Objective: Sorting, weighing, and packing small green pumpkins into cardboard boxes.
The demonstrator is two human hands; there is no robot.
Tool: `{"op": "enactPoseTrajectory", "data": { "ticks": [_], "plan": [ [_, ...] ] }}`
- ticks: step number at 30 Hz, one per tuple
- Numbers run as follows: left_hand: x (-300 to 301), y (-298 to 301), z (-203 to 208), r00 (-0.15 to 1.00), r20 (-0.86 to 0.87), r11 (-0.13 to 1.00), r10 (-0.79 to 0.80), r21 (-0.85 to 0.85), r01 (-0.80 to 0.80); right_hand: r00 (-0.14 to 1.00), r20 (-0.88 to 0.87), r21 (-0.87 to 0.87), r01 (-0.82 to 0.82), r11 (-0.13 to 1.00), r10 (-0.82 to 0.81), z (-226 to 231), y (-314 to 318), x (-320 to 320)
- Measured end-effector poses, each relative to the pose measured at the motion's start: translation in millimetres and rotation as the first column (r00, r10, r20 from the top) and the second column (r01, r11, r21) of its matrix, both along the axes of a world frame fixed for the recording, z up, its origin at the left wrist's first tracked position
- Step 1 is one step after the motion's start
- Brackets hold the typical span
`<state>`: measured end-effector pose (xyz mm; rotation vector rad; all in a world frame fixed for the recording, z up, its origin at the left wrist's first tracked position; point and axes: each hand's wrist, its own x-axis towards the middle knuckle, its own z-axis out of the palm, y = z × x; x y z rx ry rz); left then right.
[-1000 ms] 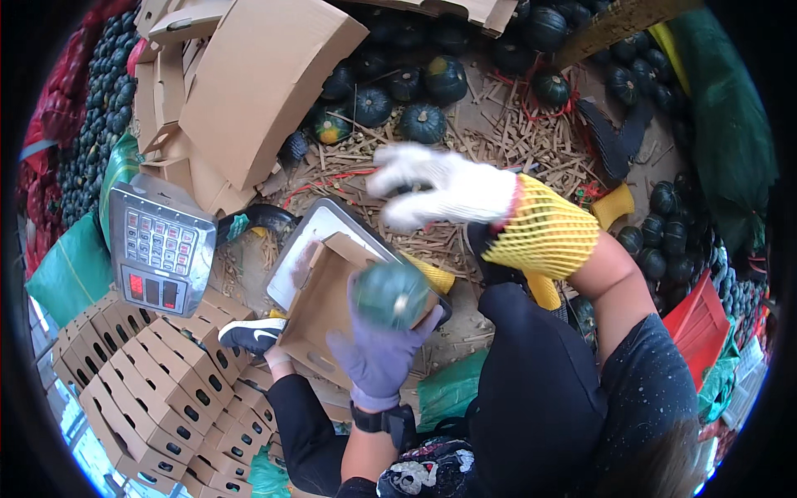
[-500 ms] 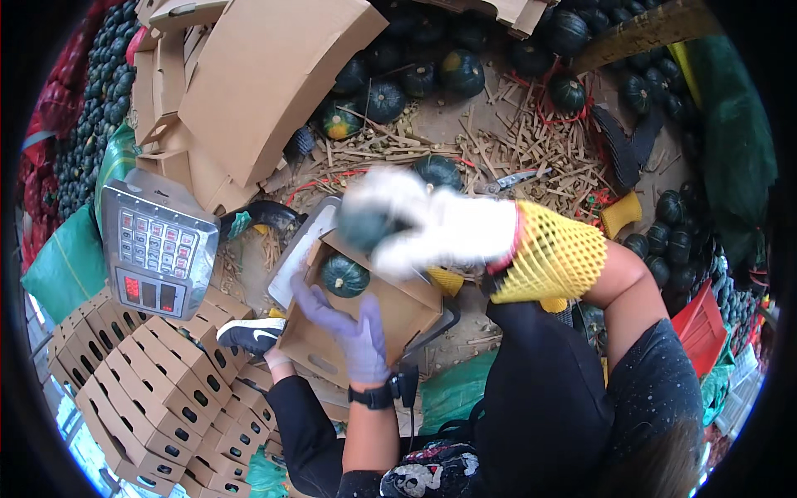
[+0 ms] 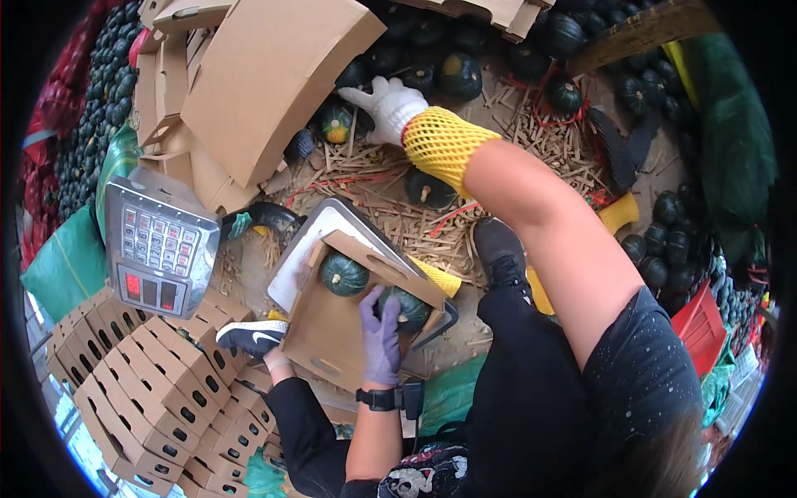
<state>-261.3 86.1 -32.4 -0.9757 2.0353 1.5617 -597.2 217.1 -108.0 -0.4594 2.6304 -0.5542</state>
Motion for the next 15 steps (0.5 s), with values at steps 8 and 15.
{"op": "enactPoseTrajectory", "data": {
  "ticks": [8,15],
  "plan": [
    [-5,20,25,0.952,-0.296,0.970,-0.082,-0.242,0.008,0.562,0.798,-0.508,0.822,-0.257,0.217,9,82,102],
    [-36,29,66,0.886,-0.277,0.819,0.372,0.547,-0.173,0.966,0.234,-0.833,0.143,0.535,0.107,83,95,136]
  ]
}}
